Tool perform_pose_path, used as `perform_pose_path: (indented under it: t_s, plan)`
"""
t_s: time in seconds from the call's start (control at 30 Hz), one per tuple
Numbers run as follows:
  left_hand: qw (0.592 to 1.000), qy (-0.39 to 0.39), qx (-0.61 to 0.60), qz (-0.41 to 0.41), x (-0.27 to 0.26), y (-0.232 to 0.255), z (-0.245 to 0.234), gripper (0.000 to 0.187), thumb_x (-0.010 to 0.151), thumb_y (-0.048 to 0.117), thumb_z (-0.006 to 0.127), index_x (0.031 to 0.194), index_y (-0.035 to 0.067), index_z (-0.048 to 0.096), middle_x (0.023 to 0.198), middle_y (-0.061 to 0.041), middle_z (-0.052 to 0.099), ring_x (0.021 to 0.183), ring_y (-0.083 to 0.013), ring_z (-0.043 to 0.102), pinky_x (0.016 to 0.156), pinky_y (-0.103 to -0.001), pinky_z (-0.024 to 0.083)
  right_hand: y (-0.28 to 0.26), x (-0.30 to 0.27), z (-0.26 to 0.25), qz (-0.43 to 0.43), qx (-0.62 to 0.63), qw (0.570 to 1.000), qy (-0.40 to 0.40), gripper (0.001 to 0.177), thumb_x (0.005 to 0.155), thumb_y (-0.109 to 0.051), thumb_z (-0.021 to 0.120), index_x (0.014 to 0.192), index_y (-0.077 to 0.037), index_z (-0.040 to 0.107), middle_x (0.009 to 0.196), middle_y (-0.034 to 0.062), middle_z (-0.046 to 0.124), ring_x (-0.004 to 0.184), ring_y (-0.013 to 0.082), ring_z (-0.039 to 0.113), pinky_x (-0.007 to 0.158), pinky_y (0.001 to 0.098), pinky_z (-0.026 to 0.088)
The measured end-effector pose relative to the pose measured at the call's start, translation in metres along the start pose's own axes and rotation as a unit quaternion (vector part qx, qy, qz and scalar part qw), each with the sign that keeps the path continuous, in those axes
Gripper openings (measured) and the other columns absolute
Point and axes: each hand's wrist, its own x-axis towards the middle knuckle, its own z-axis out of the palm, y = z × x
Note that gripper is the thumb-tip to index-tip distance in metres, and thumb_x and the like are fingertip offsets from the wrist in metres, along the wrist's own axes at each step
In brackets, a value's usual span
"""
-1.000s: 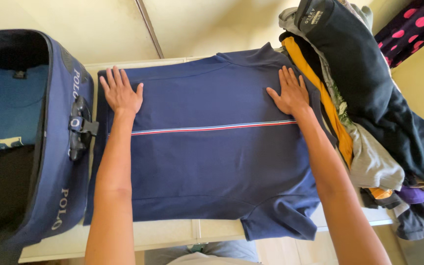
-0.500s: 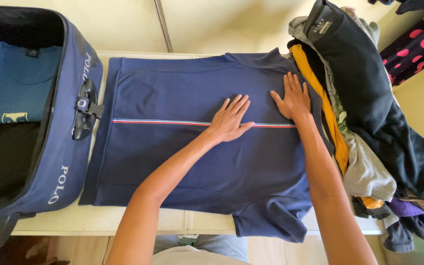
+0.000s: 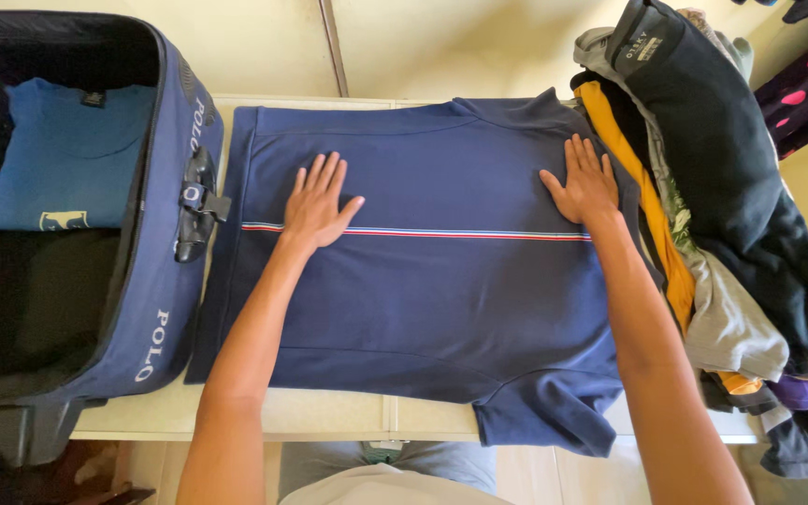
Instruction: The person lays a navy polo shirt flat on a table, smooths it out by hand, and folds one sleeve inward across the back of the shirt.
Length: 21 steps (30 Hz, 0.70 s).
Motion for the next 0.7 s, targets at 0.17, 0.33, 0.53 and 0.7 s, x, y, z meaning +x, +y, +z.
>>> perform_pose_path:
  t_s: [0.17,0.33,0.53,0.7]
  plan:
    - [0.998,-0.013,0.001,-0.061,-0.010,-0.036,-0.010,0.080,0.101,0.055,0.047,0.159,0.004,0.030,0.169,-0.009,0.023,0.157,-0.0306,0.015,0.124,-0.052,0.013,0.000,0.005,0.001,0.004,-0.014,1.000,-0.009,0.089,0.099,-0.064,0.033,0.163,-0.005,0.016,0.172,0.0077,0.011,0.159,0.0222,0.007,0.127,0.0441,0.007]
    - [0.997,-0.002,-0.026,-0.070,-0.010,-0.060,-0.009,0.077,0.102,0.053,0.047,0.160,0.005,0.032,0.170,-0.008,0.024,0.157,-0.0295,0.016,0.125,-0.050,0.014,0.000,0.014,0.004,-0.002,-0.034,0.999,-0.020,0.090,0.099,-0.066,0.032,0.163,-0.006,0.015,0.172,0.0077,0.011,0.159,0.0222,0.007,0.126,0.0444,0.008]
    - [0.997,0.016,-0.014,-0.074,0.000,-0.065,-0.005,0.076,0.101,0.052,0.051,0.158,0.005,0.034,0.169,-0.008,0.027,0.156,-0.0298,0.019,0.125,-0.050,0.017,0.000,0.033,0.009,-0.007,-0.035,0.999,-0.015,0.090,0.098,-0.066,0.032,0.163,-0.006,0.017,0.172,0.0085,0.013,0.158,0.0234,0.009,0.125,0.0451,0.010]
    - [0.997,0.040,0.007,-0.065,-0.001,-0.064,-0.001,0.075,0.101,0.050,0.052,0.157,0.003,0.038,0.167,-0.011,0.031,0.155,-0.0328,0.023,0.124,-0.051,0.019,-0.018,0.041,0.020,0.001,-0.076,0.997,0.017,0.085,0.099,-0.058,0.039,0.160,0.000,0.025,0.168,0.0153,0.021,0.155,0.0292,0.017,0.122,0.0518,0.014]
